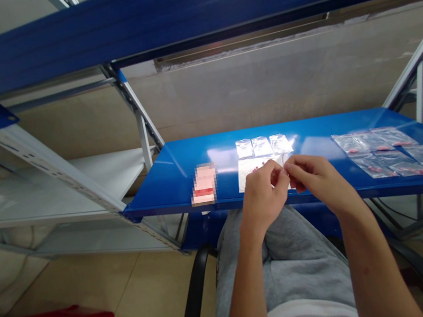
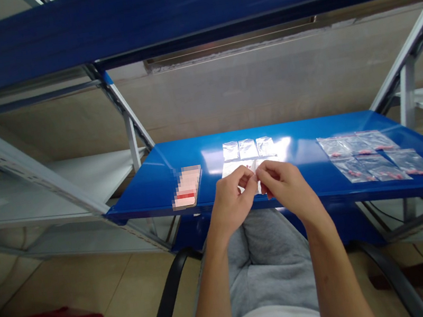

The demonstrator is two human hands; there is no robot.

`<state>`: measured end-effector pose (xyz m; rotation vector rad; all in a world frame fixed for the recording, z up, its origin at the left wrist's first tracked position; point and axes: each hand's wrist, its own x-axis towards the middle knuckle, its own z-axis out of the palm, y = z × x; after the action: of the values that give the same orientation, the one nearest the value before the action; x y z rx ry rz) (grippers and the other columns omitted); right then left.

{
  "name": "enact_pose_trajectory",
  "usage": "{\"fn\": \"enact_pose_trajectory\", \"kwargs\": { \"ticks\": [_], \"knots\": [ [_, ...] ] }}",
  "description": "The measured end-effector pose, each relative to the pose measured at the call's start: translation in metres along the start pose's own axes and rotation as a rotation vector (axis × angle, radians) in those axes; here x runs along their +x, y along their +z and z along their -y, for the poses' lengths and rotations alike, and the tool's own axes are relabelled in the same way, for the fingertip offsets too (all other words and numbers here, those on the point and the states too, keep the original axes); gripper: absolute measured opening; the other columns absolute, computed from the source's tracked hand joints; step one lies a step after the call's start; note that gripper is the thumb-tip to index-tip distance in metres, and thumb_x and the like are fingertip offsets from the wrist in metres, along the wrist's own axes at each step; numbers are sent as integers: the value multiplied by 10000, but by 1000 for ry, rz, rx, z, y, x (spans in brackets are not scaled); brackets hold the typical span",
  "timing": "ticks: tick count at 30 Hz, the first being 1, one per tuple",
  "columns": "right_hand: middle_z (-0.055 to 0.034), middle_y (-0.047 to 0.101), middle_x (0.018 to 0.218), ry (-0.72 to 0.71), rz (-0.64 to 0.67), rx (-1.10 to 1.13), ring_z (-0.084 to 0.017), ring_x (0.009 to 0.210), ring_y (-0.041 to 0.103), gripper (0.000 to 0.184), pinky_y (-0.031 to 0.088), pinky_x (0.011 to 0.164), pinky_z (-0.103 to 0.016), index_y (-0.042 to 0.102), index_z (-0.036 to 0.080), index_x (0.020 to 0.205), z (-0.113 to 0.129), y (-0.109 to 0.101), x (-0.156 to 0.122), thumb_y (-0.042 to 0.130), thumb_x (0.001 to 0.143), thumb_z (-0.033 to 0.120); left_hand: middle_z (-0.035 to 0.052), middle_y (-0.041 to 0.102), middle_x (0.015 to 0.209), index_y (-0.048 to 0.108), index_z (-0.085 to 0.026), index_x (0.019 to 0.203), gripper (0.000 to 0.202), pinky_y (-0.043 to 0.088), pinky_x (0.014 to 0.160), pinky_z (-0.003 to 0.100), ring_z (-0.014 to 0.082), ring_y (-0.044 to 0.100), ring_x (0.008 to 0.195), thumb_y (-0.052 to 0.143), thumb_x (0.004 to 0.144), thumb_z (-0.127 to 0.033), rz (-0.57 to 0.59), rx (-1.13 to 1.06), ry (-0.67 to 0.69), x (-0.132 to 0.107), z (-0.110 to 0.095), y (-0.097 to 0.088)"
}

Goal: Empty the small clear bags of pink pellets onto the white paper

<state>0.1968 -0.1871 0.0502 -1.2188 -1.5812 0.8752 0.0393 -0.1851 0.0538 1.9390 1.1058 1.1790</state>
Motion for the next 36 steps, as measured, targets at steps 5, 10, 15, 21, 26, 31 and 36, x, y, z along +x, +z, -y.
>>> {"fn": "enact_pose_trajectory", "kwargs": {
  "ticks": [5,10,15,21,26,31,36],
  "knots": [
    [3,545,571,-10,-8,-72,-140,560,487,347,368,550,-271,541,209,622,2,4,0,550,912,399,6,692,748,606,-209,759,173,438,680,268,154,631,693,562,922,-247,-45,46,-45,1,4,-2],
    [7,546,552,0,-55,-207,-144,559,495,328,344,560,-277,556,201,617,0,7,1,527,887,385,-1,709,773,610,-211,757,173,440,711,273,157,642,723,563,921,-240,-56,196,-75,1,-1,-1],
    [17,512,558,-22,-122,-323,-133,567,452,305,299,558,-278,544,196,615,2,10,0,499,858,374,6,716,803,592,-215,762,170,394,674,275,169,643,760,565,929,-232,-100,344,-91,1,-2,1],
    [27,464,541,-20,-134,-350,-123,555,412,280,279,549,-274,514,198,603,8,13,-3,487,825,366,5,682,776,552,-211,740,174,388,658,271,166,615,725,581,912,-204,-240,399,-154,2,5,-6],
    [22,466,522,2,-133,-364,-124,544,415,292,282,544,-274,457,208,566,9,12,-3,477,808,372,-2,695,893,619,-218,911,136,467,709,258,140,639,743,542,911,-106,-212,233,-25,0,3,-4],
    [23,480,535,-15,-122,-365,-121,546,412,327,281,549,-275,457,207,577,7,8,-2,475,848,390,39,730,1040,720,-224,937,331,528,890,307,192,690,965,486,876,1,-92,235,16,0,1,2],
    [26,477,522,-60,-47,-329,-114,522,402,378,264,532,-277,472,204,581,9,8,-4,497,891,420,73,761,1064,769,-189,969,312,543,948,355,226,711,1000,518,885,-22,-94,278,-73,1,1,2]
  ]
}}
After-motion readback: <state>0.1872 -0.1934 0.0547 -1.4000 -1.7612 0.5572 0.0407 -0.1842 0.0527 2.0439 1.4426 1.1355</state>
